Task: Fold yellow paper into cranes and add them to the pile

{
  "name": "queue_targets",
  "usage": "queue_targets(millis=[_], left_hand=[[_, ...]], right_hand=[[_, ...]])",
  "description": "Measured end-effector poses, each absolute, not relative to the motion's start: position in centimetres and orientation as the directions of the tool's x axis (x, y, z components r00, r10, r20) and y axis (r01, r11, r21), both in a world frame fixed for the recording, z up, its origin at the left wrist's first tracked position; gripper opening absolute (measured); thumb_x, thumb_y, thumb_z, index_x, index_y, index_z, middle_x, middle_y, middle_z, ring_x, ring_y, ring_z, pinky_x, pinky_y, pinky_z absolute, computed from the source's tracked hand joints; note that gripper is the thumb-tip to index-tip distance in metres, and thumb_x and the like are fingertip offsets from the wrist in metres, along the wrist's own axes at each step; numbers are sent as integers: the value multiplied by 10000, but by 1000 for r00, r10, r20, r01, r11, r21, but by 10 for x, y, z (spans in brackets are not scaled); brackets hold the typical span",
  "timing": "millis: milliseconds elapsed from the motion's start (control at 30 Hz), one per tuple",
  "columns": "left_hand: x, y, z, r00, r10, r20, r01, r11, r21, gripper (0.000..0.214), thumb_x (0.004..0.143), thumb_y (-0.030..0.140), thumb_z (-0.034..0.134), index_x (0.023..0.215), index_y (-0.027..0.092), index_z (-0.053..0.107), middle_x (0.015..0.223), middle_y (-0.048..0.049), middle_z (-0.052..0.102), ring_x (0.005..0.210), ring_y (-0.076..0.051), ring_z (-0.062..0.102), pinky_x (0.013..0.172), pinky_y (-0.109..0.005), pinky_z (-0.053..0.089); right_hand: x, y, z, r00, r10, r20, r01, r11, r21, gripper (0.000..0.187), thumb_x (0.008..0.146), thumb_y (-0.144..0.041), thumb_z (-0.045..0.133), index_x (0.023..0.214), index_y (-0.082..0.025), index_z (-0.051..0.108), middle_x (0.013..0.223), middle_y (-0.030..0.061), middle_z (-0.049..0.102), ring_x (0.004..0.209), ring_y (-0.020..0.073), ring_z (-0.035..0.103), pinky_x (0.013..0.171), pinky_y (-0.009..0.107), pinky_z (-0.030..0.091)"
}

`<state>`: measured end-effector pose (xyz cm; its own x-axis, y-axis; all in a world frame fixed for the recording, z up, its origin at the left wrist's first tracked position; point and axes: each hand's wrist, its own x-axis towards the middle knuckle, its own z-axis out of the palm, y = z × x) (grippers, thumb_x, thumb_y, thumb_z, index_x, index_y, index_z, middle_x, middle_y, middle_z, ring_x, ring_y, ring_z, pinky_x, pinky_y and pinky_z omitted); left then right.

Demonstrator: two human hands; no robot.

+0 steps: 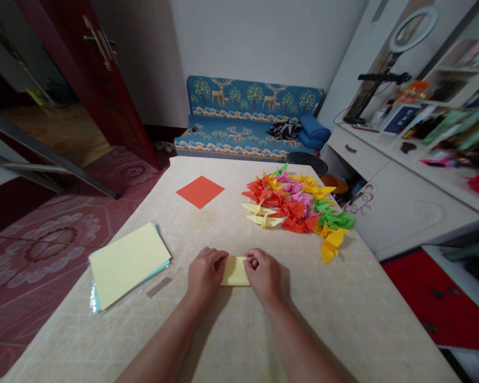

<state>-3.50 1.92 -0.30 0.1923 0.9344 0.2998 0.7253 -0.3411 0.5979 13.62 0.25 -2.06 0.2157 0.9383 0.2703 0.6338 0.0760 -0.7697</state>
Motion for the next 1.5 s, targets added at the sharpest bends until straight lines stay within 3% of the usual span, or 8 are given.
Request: queue_targets(millis=[267, 467, 567, 667, 833, 1133, 1500], left_hand=[[-33, 23, -3, 277, 900, 337, 738, -423, 526, 215, 795, 115, 521, 829, 186, 722, 789, -68, 670, 793, -206, 576, 707, -308, 450], [-35, 24, -7, 280, 897, 343, 732, -431, 528, 230, 789, 100, 519, 851, 186, 722, 804, -65, 652, 779, -193, 577, 712, -301, 453], [-35, 27, -9, 299, 863, 407, 722, -484, 495, 262, 801, 87, 499, 857, 202, 727, 863, -70, 630, 813, -188, 565, 718, -298, 447], [-34, 31, -10, 419, 792, 444, 644, -604, 470, 287, 783, 47, 494, 785, 207, 732, 879, -74, 640, 838, -191, 553, 747, -306, 440], [-31, 27, -2, 593, 731, 338, 494, -662, 564, 330, 756, 14, 498, 905, 194, 731, 894, -75, 672, 839, -182, 573, 763, -283, 447], [-36, 30, 3, 634, 742, 219, 473, -596, 649, 233, 792, 150, 579, 951, 219, 735, 940, -57, 632, 863, -169, 582, 784, -267, 450], [-42, 31, 6, 674, 720, 166, 475, -594, 649, 301, 707, 172, 663, 990, 253, 727, 992, -41, 623, 905, -191, 569, 828, -296, 428]], right_hand=[[135, 5, -14, 180, 951, 252, 741, 37, -670, 236, 688, -119, 589, 841, -282, 664, 687, -21, 680, 590, 154, 585, 549, 242, 370], [139, 14, -10, 195, 961, 194, 761, -23, -648, 174, 658, -109, 633, 742, -262, 629, 669, -21, 661, 598, 153, 582, 544, 240, 345], [138, 14, -6, 119, 971, 207, 787, 35, -616, 178, 669, -76, 615, 712, -249, 616, 741, -14, 646, 669, 149, 583, 587, 238, 354], [135, 12, -3, 24, 975, 222, 822, 107, -560, 246, 701, -21, 542, 670, -249, 629, 761, -10, 625, 709, 146, 575, 602, 240, 341], [134, 11, -6, -48, 973, 227, 832, 165, -529, 307, 705, 12, 503, 668, -249, 661, 771, -2, 603, 744, 145, 570, 623, 240, 350], [144, 11, 1, -151, 985, 83, 766, 170, -620, 220, 768, -65, 588, 812, -247, 704, 844, -15, 634, 800, 125, 579, 690, 211, 390], [149, 4, 19, -294, 955, 30, 767, 255, -589, 216, 699, -120, 731, 879, -219, 662, 892, -10, 605, 844, 136, 557, 747, 238, 406]])
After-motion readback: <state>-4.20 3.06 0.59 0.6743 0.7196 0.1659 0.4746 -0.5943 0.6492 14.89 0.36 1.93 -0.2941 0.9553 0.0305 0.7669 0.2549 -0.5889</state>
